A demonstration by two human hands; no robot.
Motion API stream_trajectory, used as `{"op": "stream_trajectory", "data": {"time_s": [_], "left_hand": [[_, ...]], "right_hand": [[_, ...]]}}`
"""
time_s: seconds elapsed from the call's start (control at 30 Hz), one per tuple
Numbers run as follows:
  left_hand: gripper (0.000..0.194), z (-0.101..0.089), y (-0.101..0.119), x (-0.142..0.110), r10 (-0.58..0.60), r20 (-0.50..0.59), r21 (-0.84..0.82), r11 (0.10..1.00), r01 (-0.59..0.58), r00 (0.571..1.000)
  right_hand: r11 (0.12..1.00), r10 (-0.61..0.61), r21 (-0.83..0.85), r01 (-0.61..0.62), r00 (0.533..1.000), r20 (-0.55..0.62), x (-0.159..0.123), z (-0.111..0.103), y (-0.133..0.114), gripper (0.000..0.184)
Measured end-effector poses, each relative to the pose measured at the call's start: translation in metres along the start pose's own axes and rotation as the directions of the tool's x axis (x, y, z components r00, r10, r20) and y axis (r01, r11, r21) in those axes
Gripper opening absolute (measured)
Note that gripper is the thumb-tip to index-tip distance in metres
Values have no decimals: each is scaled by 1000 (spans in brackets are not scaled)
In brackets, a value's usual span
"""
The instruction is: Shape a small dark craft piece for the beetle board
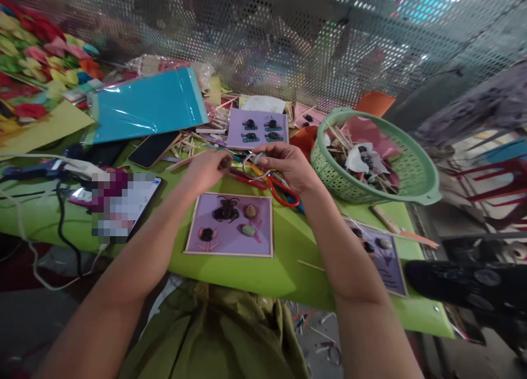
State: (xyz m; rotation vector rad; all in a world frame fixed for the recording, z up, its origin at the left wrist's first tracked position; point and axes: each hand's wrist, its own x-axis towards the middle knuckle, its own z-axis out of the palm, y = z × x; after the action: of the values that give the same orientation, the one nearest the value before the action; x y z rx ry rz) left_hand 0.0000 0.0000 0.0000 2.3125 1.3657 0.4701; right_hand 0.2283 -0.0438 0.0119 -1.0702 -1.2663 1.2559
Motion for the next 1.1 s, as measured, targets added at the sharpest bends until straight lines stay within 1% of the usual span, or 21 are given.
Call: {"op": "stream_trajectory", "data": {"time_s": [0.1,0.17,0.2,0.27,0.3,0.37,0.43,0.47,0.6,0.67,0.8,0.93,1.0,1.1], "left_hand": [[27,-1,1,-1,-37,30,75,997,34,999],[28,-3,4,-2,-30,7,45,999,30,1000],[27,-4,6,-3,-11,-18,-15,1000,11,1000],[22,-5,11,-4,38,-81,-229,972,-55,996],[21,-5,14,-5,63,-103,-363,927,-97,993],[22,-3,20,-7,114,-118,-598,785,-162,986],[25,0,24,-8,162,-110,-732,654,-190,981],[27,3,26,-9,179,-103,-769,610,-192,979],[28,10,30,-10,182,-65,-848,508,-150,981],[28,13,31,-10,170,-58,-869,476,-133,984],[26,19,31,-9,168,-77,-895,423,-143,983],[28,22,32,-9,183,-36,-935,340,-97,982],[28,21,33,-10,184,-5,-947,315,-64,983],[25,20,35,-11,175,10,-948,315,-46,985]], "right_hand": [[995,25,91,-29,999,35,-2,3,-2,38],[991,39,128,-47,997,67,-2,5,-3,41],[989,39,142,-50,996,81,-2,5,-3,42],[985,34,163,-50,995,99,-2,6,-4,44],[984,31,170,-48,994,103,-2,6,-4,44],[983,35,177,-53,994,104,-1,7,-4,42],[980,51,186,-69,994,101,-1,6,-4,41],[978,58,193,-76,994,96,0,7,-4,41],[975,73,204,-86,995,68,0,8,0,43],[977,75,196,-88,995,71,1,9,2,43],[979,84,178,-97,993,81,0,15,3,45],[984,114,132,-123,991,73,-3,22,2,49],[984,126,122,-132,990,60,-4,25,1,50],[985,111,131,-112,994,18,-5,28,2,52]]}}
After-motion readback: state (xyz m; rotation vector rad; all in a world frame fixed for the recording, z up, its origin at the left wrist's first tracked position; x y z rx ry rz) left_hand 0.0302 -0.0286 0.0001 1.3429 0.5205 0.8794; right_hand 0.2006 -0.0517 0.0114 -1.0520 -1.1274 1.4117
